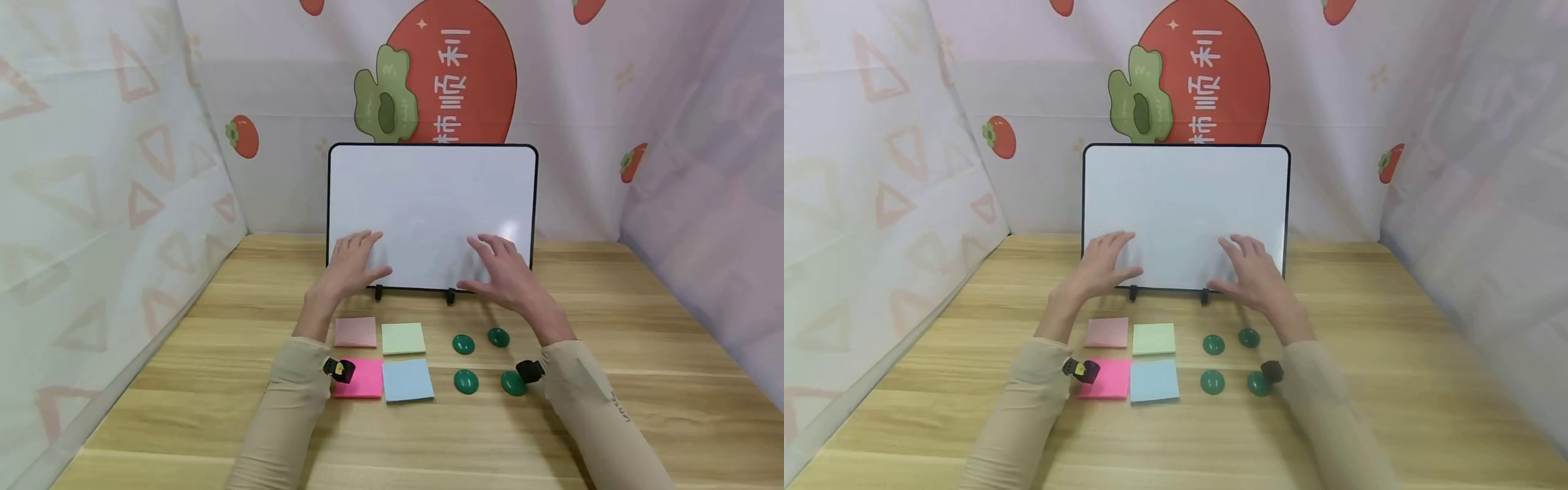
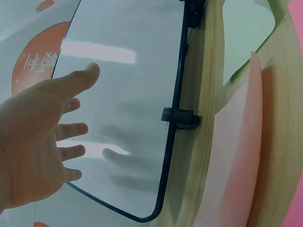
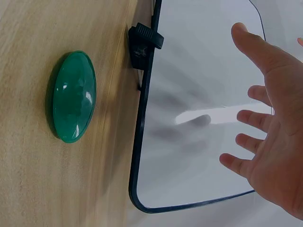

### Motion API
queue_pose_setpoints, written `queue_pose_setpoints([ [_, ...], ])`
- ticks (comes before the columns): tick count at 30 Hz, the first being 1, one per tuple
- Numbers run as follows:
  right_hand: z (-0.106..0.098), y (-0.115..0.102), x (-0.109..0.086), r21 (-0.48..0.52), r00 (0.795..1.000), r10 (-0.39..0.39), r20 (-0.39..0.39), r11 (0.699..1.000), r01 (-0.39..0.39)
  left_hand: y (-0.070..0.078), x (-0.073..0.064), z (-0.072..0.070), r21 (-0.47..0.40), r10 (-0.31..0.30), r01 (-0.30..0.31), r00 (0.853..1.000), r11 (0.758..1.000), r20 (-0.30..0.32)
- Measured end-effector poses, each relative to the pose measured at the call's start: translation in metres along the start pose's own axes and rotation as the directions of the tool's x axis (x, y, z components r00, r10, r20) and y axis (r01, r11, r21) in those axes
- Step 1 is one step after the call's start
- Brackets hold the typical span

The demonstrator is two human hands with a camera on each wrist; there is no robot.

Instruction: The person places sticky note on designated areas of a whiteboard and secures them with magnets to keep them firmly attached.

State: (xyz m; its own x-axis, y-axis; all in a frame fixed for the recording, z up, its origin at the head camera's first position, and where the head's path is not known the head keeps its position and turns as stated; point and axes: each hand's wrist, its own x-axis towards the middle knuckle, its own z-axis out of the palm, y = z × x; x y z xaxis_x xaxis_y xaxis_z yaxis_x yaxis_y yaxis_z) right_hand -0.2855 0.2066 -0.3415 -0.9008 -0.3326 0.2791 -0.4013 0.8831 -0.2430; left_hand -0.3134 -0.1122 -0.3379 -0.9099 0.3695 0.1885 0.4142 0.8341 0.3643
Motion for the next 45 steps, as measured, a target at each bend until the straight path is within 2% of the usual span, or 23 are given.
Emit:
queue_pose_setpoints([
  [12,0.000,0.000,-0.003,0.032,0.993,-0.078,0.091,0.997,0.075,-0.009,-0.002,-0.005,-0.045,-0.022,0.025,0.998,0.999,0.056],
  [19,-0.001,-0.001,-0.004,0.027,0.989,-0.112,0.100,0.994,0.110,-0.011,-0.005,-0.008,-0.081,-0.023,0.029,0.997,0.996,0.072],
  [25,-0.002,-0.002,-0.007,0.052,0.983,-0.132,0.131,0.991,0.126,-0.015,-0.008,-0.011,-0.121,-0.015,0.030,0.993,0.992,0.119],
  [29,-0.001,-0.002,-0.008,0.097,0.973,-0.149,0.177,0.986,0.133,-0.018,-0.010,-0.014,-0.143,-0.003,0.026,0.988,0.989,0.157],
  [33,-0.001,-0.002,-0.009,0.137,0.961,-0.179,0.212,0.979,0.152,-0.020,-0.013,-0.018,-0.163,-0.015,0.050,0.978,0.985,0.210],
  [45,0.002,0.001,-0.008,0.231,0.927,-0.256,0.273,0.953,0.195,-0.023,-0.021,-0.021,-0.140,-0.057,0.105,0.949,0.985,0.312],
])
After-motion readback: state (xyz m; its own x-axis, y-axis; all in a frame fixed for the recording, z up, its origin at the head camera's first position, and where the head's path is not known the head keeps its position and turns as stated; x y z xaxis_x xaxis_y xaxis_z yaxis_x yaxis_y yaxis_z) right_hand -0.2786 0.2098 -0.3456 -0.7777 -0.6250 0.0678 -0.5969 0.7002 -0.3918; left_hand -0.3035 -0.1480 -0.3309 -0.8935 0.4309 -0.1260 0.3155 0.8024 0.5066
